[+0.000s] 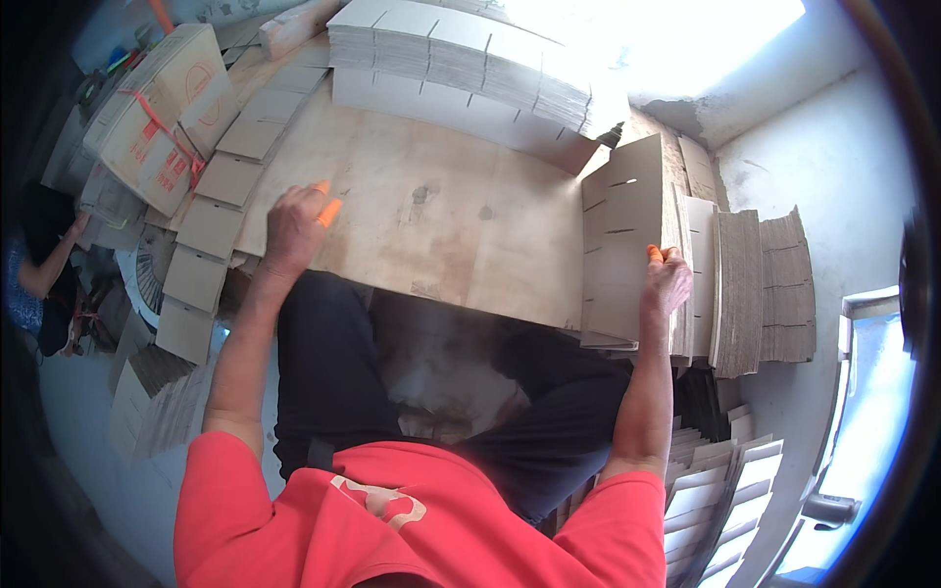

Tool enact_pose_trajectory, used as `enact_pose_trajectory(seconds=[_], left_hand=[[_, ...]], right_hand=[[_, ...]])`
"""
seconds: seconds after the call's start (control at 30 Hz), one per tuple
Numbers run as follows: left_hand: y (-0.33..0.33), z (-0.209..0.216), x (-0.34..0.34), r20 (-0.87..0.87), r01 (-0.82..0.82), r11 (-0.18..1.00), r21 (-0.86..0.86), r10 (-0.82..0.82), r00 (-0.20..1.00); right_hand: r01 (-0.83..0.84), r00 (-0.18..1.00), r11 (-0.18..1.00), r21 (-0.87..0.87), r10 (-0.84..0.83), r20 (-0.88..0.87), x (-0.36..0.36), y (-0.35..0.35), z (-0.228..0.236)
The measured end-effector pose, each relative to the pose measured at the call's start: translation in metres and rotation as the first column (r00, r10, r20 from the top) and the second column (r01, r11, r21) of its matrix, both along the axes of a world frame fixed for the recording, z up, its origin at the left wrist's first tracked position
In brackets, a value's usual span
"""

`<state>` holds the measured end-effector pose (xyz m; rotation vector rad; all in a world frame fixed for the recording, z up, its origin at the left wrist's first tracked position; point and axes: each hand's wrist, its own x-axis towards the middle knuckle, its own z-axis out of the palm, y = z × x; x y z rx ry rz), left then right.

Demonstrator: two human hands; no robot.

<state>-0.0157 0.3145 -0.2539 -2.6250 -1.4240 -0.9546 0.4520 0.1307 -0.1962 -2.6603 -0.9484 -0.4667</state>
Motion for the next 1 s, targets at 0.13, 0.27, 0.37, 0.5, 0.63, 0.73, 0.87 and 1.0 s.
enact_pose_trajectory(seconds=[0.13,0.27,0.37,0.5,0.63,0.73,0.87,1.0], left_hand=[[-0.014,-0.002,0.048,0.058,0.185,0.979,-0.08,-0.181,0.982],[-0.037,-0.001,0.092,0.284,0.312,0.891,-0.329,-0.222,0.933],[-0.045,0.005,0.125,0.723,0.627,0.559,-0.543,-0.069,0.688],[-0.024,0.004,0.141,0.926,0.884,0.301,-0.358,0.235,0.295],[-0.004,0.024,0.165,0.875,0.851,0.308,-0.426,0.381,0.3],[0.016,0.029,0.178,0.877,0.831,0.372,-0.413,0.41,0.251],[0.052,0.047,0.202,0.918,0.849,0.361,-0.385,0.244,0.312],[0.087,0.082,0.243,0.804,0.728,0.509,-0.46,-0.109,0.585]], right_hand=[[0.029,0.989,0.998,-0.054,-0.021,0.144,-0.002,-0.001,0.007],[-0.031,0.986,0.896,0.443,0.099,-0.132,-0.024,0.001,0.039],[-0.215,0.842,0.718,0.662,0.479,-0.246,-0.025,0.013,0.008],[-0.242,0.503,0.712,0.659,0.673,-0.543,-0.095,0.043,0.013],[-0.268,0.446,0.743,0.613,0.66,-0.605,-0.112,0.057,0.026],[-0.296,0.392,0.75,0.592,0.66,-0.641,-0.111,0.06,0.028],[-0.102,0.064,0.715,0.691,0.698,-0.713,-0.112,0.053,0.035],[-0.131,0.408,0.633,0.763,0.736,-0.54,-0.072,0.051,0.035]])
